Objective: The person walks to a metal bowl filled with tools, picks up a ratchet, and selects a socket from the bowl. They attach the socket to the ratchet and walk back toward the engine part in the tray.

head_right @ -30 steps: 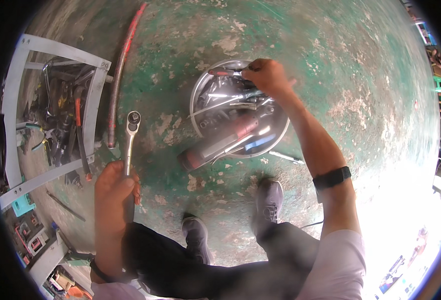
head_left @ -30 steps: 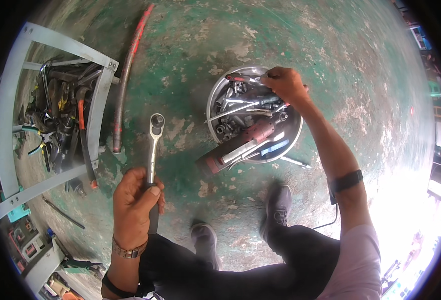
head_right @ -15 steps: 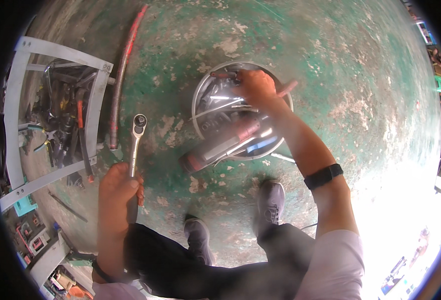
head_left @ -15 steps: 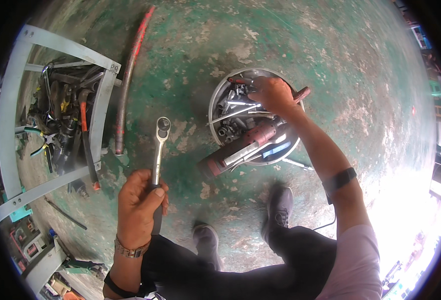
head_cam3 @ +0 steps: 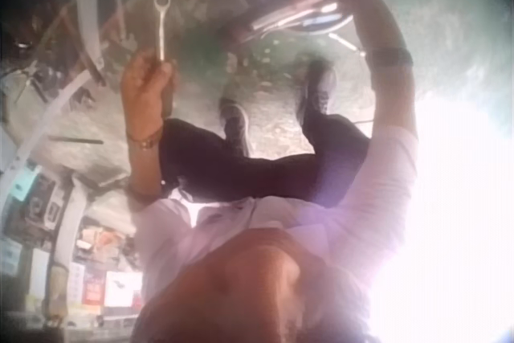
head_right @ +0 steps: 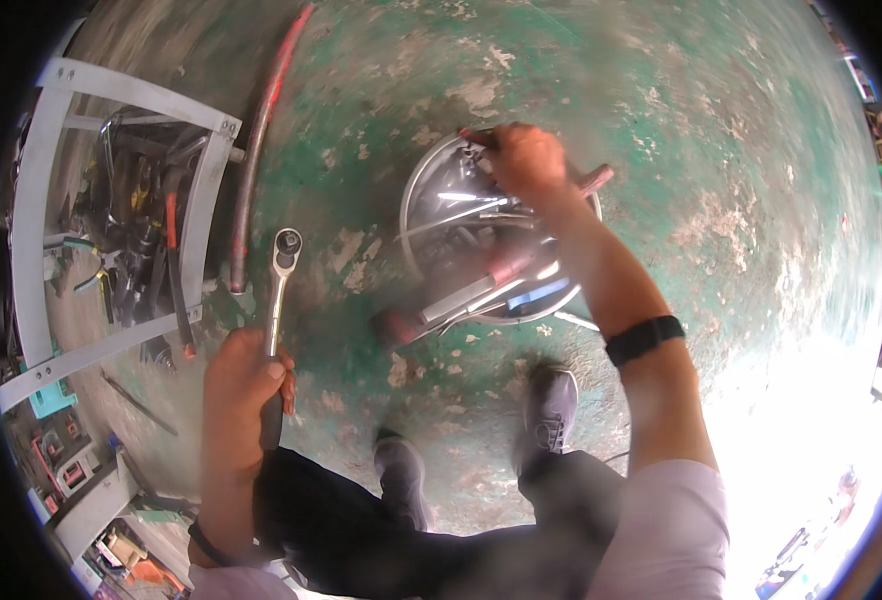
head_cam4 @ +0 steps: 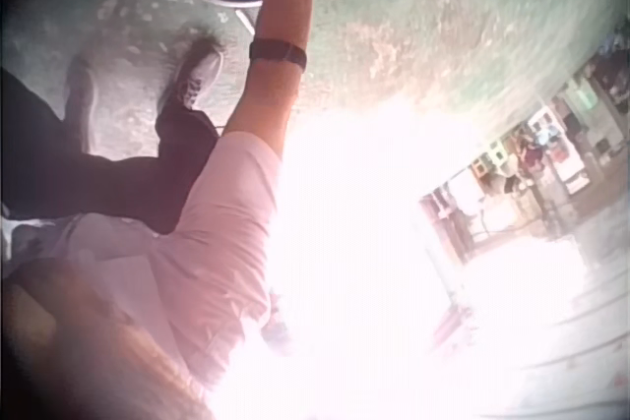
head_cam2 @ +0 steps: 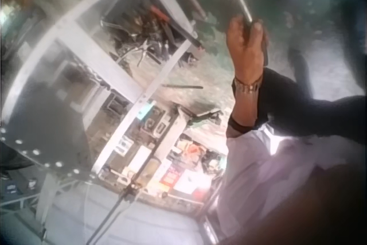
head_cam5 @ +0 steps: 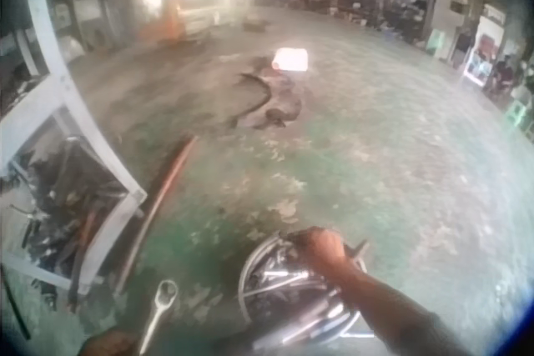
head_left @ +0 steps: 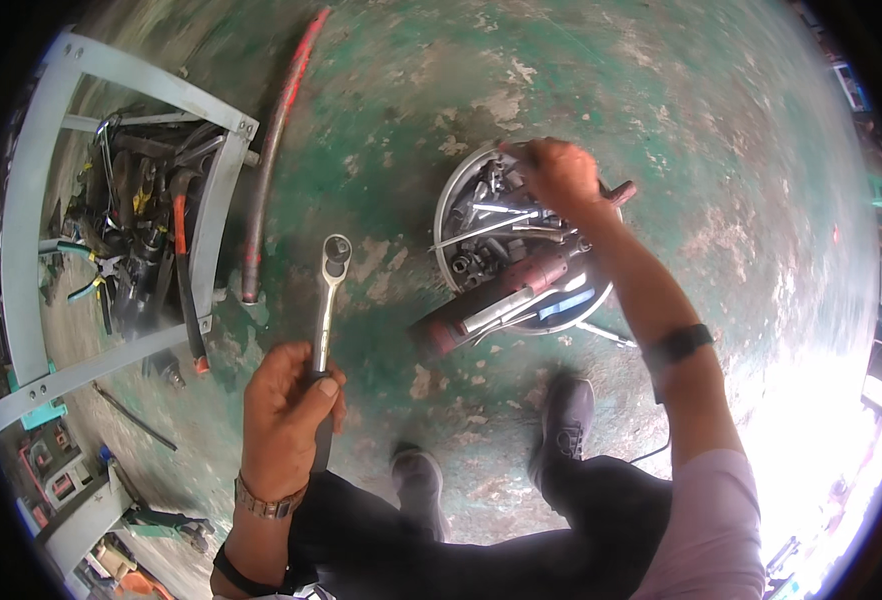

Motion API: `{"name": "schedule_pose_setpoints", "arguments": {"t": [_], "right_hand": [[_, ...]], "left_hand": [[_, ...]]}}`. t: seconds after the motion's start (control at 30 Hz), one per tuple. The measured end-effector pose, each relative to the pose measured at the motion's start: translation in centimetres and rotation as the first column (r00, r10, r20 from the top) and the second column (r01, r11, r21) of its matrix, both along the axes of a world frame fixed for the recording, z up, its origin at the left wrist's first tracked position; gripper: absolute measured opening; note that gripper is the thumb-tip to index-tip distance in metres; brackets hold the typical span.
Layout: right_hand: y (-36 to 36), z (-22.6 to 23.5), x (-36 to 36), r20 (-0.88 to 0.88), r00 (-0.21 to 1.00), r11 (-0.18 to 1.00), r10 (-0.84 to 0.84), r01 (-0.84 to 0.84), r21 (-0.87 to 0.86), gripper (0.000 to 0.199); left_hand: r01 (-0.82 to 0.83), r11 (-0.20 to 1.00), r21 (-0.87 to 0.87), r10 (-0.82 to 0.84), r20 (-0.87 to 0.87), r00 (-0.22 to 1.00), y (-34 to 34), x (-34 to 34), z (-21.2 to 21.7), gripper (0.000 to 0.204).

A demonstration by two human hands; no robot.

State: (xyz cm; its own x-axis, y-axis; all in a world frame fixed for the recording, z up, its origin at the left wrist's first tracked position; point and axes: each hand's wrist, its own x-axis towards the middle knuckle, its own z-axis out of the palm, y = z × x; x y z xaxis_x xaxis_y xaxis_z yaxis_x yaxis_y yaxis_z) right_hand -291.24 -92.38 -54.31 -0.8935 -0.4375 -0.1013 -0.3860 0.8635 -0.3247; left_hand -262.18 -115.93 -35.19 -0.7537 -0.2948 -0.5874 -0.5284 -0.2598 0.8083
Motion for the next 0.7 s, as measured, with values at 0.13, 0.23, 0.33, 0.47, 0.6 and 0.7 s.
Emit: {"name": "schedule_pose_setpoints", "arguments": {"t": [0.13,0.23,0.33,0.47,0.6,0.7], "right_hand": [[2.6,3.3,-1.6,0.149,0.987,0.963,-0.055,0.092,-0.255,0.038],[3.0,5.4,-1.9,0.533,0.839,0.767,-0.111,0.413,-0.49,0.044],[2.5,6.9,-0.6,0.701,0.698,0.548,0.144,0.534,-0.644,0.035],[0.5,7.6,1.0,0.725,0.596,0.48,0.345,0.552,-0.682,0.037],[-0.8,7.9,1.7,0.726,0.606,0.58,0.326,0.478,-0.66,0.036],[-1.1,8.0,2.2,0.663,0.659,0.631,0.355,0.355,-0.69,0.037]], "left_hand": [[0.001,1.0,0.002,-0.001,-0.006,1.0,0.1,0.0,-0.2,0.023],[0.006,1.0,0.013,-0.006,0.01,1.0,0.4,-0.3,-0.3,0.023],[0.022,1.0,0.017,-0.022,0.011,1.0,0.5,-0.6,-0.5,0.024],[0.03,0.999,0.015,-0.03,-0.003,1.0,0.3,-0.6,-0.7,0.023],[0.025,0.999,0.025,-0.025,-0.009,1.0,0.1,-0.4,-0.8,0.023],[0.026,0.999,0.023,-0.026,-0.003,1.0,0.0,-0.3,-0.7,0.023]]}}
